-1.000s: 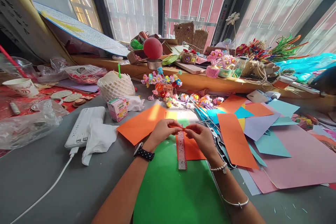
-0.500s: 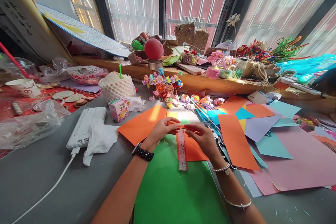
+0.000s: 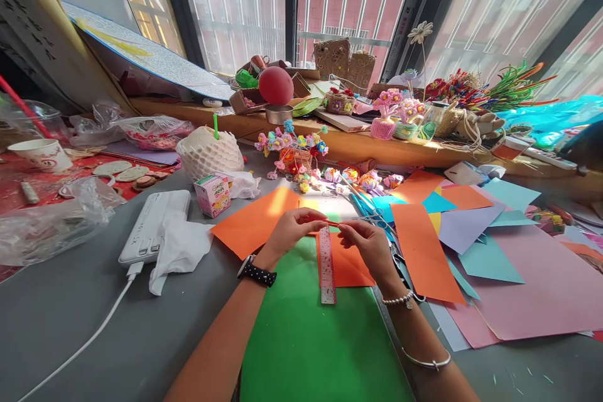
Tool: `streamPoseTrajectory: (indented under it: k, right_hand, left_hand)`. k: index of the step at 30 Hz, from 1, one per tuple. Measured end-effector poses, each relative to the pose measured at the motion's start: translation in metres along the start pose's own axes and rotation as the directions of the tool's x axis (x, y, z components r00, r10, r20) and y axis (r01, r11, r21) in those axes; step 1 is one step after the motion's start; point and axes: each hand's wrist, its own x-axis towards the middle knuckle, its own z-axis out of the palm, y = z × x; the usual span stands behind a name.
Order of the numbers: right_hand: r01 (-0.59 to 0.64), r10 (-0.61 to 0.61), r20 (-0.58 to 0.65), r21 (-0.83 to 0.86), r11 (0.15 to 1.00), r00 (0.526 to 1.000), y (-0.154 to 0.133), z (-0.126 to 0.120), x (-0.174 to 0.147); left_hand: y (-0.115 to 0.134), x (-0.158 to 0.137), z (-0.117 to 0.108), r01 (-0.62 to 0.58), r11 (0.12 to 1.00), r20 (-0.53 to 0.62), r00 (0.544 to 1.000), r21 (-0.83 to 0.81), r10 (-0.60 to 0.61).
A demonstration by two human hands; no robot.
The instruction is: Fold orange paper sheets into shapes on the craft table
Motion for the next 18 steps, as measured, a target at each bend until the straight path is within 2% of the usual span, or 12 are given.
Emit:
streamPoseTrajectory:
  k: [5,12,18]
  right_hand:
    - [0.000,0.000,0.004,0.014,1.000,1.000,0.0015,-0.0007,0.0011]
    - [0.033,-0.033,-0.005,-0.003,0.999,0.999,0.0019,-0.0006,0.0005]
    - [0.042,-0.040,0.045,-0.051,0.998,0.998,0.0024,0.0014,-0.0003]
  left_hand:
    - [-0.0016,-0.0006,-0.0005,-0.014,1.000,0.009,1.000,0.014,0.014]
    - [-0.0071,0.0013,0.0009,0.010,1.000,-0.059,0.998,-0.012,-0.011]
    - [-0.0070,0.0007,0.0024,-0.070,0.991,0.027,0.997,0.111,0.067]
